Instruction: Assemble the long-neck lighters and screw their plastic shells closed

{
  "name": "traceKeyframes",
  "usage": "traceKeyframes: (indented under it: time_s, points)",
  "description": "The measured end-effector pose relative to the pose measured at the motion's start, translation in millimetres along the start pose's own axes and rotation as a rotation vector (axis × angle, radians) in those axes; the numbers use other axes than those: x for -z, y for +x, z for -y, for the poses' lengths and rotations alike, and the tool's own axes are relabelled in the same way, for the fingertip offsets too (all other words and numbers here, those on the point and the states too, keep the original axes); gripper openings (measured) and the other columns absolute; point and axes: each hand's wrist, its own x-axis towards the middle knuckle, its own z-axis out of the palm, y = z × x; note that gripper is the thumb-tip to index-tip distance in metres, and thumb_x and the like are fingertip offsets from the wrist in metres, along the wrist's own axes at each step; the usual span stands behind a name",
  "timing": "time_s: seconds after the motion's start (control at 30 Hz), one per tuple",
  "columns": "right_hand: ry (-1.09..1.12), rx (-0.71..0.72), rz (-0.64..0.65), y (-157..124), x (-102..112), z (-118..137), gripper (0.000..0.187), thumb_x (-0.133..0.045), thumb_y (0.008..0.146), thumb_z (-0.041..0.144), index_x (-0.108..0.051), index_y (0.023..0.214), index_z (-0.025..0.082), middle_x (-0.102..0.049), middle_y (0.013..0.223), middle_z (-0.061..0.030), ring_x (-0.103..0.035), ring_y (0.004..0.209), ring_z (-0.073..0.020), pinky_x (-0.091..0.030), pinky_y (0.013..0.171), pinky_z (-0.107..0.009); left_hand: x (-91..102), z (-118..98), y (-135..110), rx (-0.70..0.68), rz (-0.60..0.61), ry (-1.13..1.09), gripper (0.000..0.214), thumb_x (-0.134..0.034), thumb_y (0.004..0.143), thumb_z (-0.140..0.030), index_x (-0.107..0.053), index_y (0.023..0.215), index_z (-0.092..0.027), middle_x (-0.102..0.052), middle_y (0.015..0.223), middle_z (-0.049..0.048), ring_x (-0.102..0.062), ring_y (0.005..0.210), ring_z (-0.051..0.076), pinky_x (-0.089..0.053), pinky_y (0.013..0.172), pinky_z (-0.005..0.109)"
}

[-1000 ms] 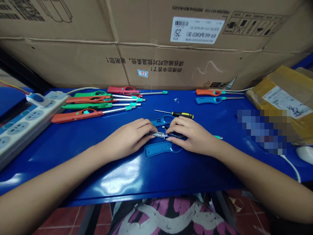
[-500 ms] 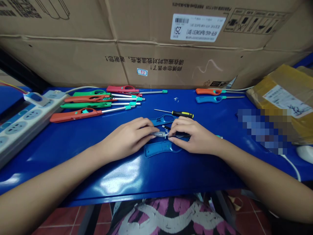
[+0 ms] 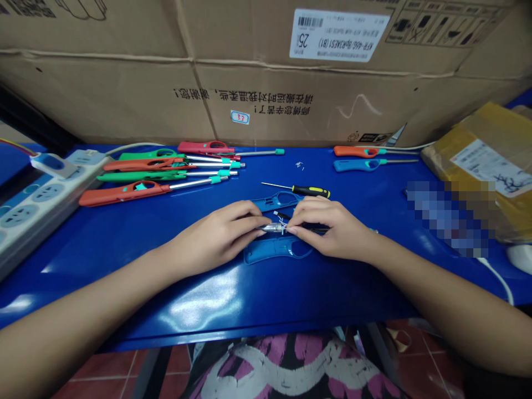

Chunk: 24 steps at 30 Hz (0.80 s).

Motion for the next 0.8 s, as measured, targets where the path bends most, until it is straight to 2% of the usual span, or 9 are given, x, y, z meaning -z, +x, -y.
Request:
traceKeyframes:
  time_s: [0.67, 0.8]
  points:
    - [-0.009, 0.01, -0.01, 0.2, -0.7, -2.7, 0.011, -0.062, 0.095, 0.02, -0.071, 0.088, 0.02, -0.072, 0.084, -0.0024, -0.065, 0.081, -0.0163, -0.048, 0.081, -0.035, -5.2, -0.5, 0.6, 0.002, -0.039, -0.017, 0.024, -0.052, 0.101, -0.018, -0.066, 0.121, -0.013, -0.066, 0.107, 0.0101, -0.065, 0.098, 0.017, -0.057, 0.09, 0.031]
    - [-0.052, -0.018, -0.034, 1.2, 0.9, 0.0, 0.007, -0.065, 0.09, 0.018, -0.071, 0.087, 0.021, -0.072, 0.082, -0.0015, -0.065, 0.079, -0.0162, -0.047, 0.079, -0.034, -3.1, -1.2, 1.6, 0.021, -0.045, -0.018, 0.025, -0.052, 0.102, -0.019, -0.066, 0.121, -0.016, -0.066, 0.105, 0.0088, -0.065, 0.096, 0.017, -0.058, 0.088, 0.031]
